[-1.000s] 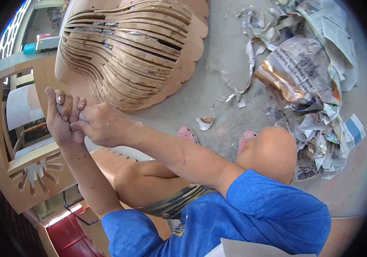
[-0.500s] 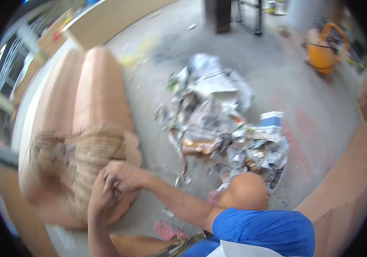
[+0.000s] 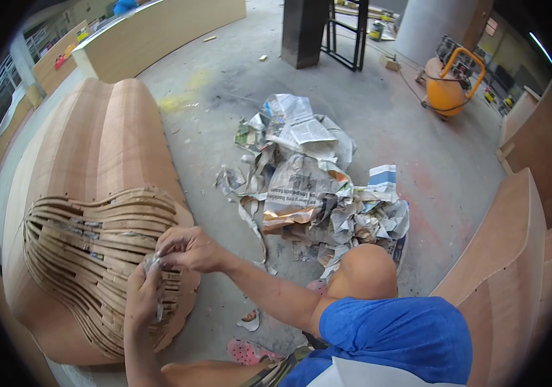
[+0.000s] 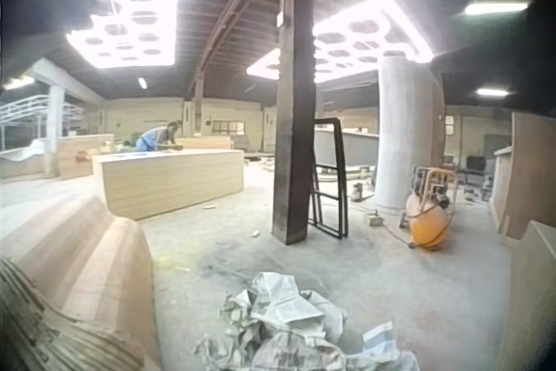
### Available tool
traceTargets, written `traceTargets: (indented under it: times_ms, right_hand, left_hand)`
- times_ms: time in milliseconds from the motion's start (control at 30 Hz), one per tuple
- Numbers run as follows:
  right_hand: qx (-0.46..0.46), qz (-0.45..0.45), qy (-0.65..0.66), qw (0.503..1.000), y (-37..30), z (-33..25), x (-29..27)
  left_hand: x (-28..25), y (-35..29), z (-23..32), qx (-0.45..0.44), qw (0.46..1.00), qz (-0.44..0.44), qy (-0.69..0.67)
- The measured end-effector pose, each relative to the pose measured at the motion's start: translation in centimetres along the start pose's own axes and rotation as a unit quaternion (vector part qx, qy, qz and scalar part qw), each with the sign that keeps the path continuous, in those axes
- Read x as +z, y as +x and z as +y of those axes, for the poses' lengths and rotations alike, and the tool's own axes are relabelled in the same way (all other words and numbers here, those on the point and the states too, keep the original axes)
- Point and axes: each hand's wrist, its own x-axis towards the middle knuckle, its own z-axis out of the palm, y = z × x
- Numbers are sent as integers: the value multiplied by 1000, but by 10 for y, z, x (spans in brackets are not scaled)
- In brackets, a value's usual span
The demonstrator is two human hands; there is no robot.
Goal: The recorder is sanding and cleaning a large, curved wooden structure made of layered slats.
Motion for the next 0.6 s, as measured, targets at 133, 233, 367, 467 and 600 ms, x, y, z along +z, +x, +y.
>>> traceTargets:
  times_ms: [133, 233, 367, 467, 600]
  right_hand:
    - [46, -16, -152, 987, -2, 9, 17]
    - [-19, -5, -258, 966, -9, 14, 42]
    - [-56, 31, -280, 958, -24, 27, 55]
    - [-74, -1, -315, 946, -25, 37, 55]
    - [-31, -83, -234, 968, -25, 35, 49]
  left_hand:
    - [-4, -19, 1, -61, 988, 71, -123]
    - [-17, -21, -7, -33, 976, 107, -187]
    - [9, 6, -20, 72, 957, 201, -194]
    - [-6, 8, -41, 72, 946, 198, -245]
    - [13, 14, -20, -4, 918, 308, -250]
